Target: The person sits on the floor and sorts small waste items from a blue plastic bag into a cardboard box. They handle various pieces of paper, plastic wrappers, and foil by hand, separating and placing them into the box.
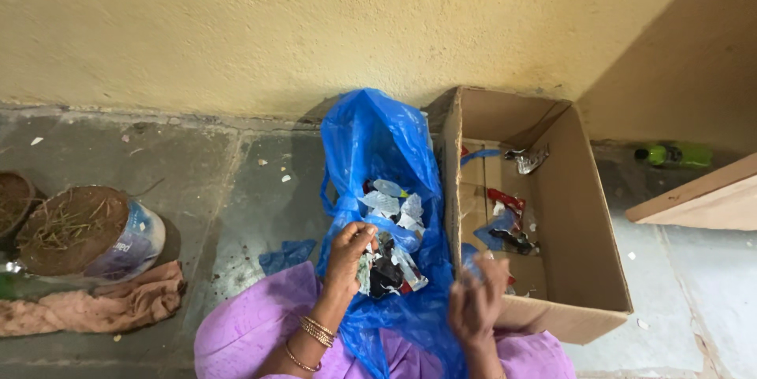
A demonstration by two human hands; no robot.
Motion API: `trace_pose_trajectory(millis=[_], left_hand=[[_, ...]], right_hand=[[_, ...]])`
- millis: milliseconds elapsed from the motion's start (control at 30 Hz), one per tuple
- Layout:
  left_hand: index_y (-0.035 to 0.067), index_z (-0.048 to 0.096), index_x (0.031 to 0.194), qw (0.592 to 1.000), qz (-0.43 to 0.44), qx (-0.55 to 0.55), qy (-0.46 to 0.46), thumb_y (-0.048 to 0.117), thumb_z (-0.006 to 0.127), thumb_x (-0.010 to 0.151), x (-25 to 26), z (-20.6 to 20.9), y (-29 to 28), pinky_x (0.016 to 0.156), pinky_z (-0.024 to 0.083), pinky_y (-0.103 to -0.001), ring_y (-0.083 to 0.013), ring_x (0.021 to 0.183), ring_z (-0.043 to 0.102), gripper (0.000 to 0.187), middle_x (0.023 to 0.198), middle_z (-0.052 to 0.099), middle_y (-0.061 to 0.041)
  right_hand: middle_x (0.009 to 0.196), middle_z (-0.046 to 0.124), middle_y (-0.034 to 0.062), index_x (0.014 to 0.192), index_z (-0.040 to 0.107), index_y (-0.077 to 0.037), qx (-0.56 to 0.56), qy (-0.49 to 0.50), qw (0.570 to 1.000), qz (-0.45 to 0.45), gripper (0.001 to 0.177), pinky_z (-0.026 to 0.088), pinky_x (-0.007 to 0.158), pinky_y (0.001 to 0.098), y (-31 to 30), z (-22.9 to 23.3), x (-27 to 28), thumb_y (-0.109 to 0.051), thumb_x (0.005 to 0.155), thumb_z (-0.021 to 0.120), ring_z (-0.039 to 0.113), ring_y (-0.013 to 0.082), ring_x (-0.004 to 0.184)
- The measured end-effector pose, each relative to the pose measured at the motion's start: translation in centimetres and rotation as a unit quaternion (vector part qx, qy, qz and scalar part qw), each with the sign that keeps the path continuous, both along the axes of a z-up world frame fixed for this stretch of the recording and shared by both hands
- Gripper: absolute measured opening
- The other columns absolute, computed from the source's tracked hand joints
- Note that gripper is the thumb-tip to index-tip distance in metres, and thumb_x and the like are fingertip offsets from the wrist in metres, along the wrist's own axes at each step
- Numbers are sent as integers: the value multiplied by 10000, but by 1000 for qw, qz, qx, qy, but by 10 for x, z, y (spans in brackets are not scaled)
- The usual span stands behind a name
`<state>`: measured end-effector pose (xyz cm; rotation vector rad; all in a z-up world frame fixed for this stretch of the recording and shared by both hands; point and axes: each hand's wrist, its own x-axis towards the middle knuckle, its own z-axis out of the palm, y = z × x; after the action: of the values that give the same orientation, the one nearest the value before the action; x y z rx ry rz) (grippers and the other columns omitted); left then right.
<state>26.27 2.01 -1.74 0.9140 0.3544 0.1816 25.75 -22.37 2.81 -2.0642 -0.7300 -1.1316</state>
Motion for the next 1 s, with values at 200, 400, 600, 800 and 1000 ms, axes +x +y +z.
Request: trace_pose_trajectory(millis=[200, 400, 600, 800, 1000], left_hand=[[67, 691, 950, 1000, 1, -6, -25, 197, 733, 923, -3, 13, 9, 430, 420, -204, -55, 505, 529, 140, 710, 634, -10], [63, 694, 979, 999, 3, -20, -43, 187, 734, 935, -4, 7, 13, 463, 440, -202, -52, 550, 555, 138, 733, 646, -16], [59, 689, 976, 999, 7, -21, -42, 183, 736, 926, -8, 8, 12, 454, 423, -201, -58, 535, 543, 142, 718, 639, -17], [49, 688, 968, 998, 25, -7, -53, 169, 718, 930, 8, 32, 10, 476, 422, -218, -73, 545, 538, 129, 702, 622, -23], [32, 698, 989, 986, 63, 104, -118, 148, 696, 980, 45, 65, 11, 622, 443, -226, -57, 694, 537, 116, 778, 623, 1]], right_hand=[[1321, 565, 145, 1239, 626, -99, -187, 0, 940, 286, 443, 358, 1120, 581, 37, -40, -65, -299, 884, 800, 588, 336, 1216], [1130, 631, 99, 1363, 603, -118, -309, 126, 933, 132, 586, 380, 1109, 534, 49, -56, -45, -79, 783, 676, 623, 280, 1044], [1040, 641, 135, 1304, 595, -88, -261, 182, 941, 118, 637, 411, 985, 519, 66, -41, -6, -114, 681, 724, 606, 339, 999], [1117, 650, 171, 1306, 583, -76, -311, 277, 900, 126, 637, 435, 927, 534, 75, -20, 4, -196, 716, 793, 609, 374, 1060], [1233, 657, 201, 1409, 535, -61, -193, 368, 894, 169, 619, 573, 843, 446, 67, 39, 45, -213, 860, 776, 683, 360, 1034]])
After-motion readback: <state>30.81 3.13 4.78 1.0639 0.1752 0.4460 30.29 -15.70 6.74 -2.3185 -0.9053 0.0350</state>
